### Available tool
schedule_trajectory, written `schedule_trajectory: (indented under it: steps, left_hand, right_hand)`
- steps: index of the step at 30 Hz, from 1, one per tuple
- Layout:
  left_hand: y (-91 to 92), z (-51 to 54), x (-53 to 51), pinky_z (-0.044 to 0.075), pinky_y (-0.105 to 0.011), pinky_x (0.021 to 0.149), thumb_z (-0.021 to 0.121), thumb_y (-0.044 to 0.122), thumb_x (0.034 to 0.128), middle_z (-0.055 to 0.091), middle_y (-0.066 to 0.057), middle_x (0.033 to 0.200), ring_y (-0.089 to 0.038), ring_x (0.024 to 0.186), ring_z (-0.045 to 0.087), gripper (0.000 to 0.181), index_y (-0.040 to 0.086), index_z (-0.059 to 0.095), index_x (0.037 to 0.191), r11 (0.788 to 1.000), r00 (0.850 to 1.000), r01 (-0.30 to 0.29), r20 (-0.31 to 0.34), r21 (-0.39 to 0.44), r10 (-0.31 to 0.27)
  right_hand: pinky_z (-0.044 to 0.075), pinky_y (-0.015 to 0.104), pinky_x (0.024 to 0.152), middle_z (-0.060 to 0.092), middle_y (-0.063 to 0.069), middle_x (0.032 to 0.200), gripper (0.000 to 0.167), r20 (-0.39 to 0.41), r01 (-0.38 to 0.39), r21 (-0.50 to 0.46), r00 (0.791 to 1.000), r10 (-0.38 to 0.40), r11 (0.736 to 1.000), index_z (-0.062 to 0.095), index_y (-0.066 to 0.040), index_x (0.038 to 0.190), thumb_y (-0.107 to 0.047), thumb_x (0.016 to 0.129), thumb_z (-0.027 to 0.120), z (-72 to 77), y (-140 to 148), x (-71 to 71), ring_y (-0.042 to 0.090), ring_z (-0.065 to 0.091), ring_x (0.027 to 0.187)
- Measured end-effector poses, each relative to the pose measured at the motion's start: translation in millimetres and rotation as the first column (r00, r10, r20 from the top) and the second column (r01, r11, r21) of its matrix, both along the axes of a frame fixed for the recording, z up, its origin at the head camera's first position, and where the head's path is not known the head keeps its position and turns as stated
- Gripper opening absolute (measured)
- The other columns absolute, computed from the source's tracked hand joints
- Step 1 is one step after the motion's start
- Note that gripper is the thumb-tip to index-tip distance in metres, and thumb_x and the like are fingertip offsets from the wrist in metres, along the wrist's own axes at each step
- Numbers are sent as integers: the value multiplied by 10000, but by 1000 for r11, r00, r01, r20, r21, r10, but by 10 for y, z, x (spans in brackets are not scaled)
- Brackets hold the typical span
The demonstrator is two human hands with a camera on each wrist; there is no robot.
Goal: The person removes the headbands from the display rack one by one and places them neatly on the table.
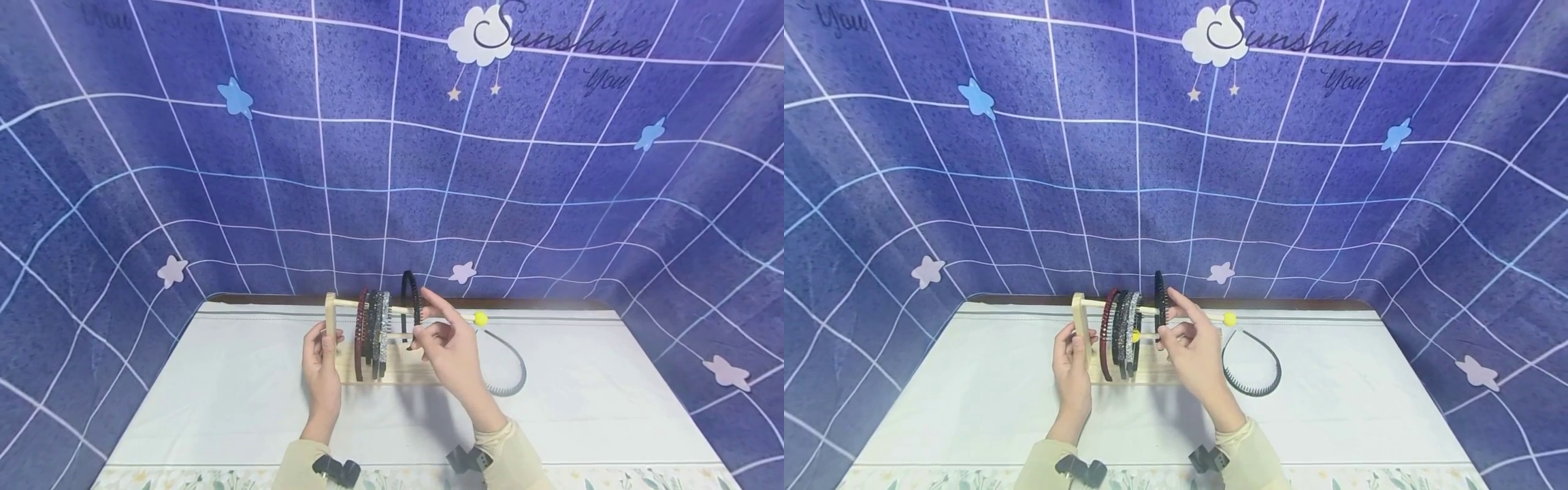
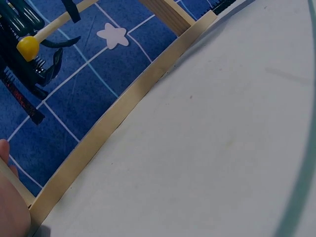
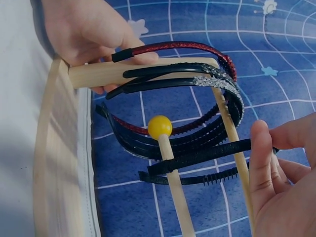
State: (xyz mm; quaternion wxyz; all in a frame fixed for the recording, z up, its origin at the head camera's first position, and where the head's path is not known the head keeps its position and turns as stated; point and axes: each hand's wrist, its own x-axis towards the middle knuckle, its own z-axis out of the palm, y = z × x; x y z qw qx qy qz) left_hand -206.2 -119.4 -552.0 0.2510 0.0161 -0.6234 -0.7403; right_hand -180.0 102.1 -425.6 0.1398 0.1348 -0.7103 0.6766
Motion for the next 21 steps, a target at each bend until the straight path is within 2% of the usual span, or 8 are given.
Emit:
schedule_trajectory:
  steps: [5, 11, 21]
  left_hand:
    - [-6, -8, -5, 499, -209, 1144, 449, 250, 1218, 696, -188, 1295, -196, 1222, 692, 373, 61, 532, 1529, 1000, 1000, -1, 4, -3, 1]
    - [-7, -20, -11, 507, -211, 1138, 455, 237, 1217, 696, -201, 1291, -259, 1235, 696, 368, 52, 535, 1525, 1000, 1000, -2, -7, 1, 2]
    - [-7, -20, -18, 507, -211, 1138, 456, 226, 1216, 698, -175, 1276, -213, 1215, 695, 360, 49, 534, 1520, 1000, 1000, 7, -26, 15, -7]
  right_hand:
    - [629, 353, 503, 657, 207, 1155, 716, -15, 6, -11, 1000, -7, 1000, 596, -83, 1590, 177, 934, 718, 17, 12, -4, 186, 744, 668]
    - [636, 409, 502, 649, 216, 1159, 712, -32, 12, -10, 999, -12, 1000, 584, -52, 1590, 181, 930, 715, 28, 20, 1, 187, 743, 665]
    - [628, 332, 513, 630, 202, 1176, 713, -44, 4, -48, 999, -6, 999, 577, -46, 1594, 185, 931, 703, 74, 29, 12, 151, 734, 681]
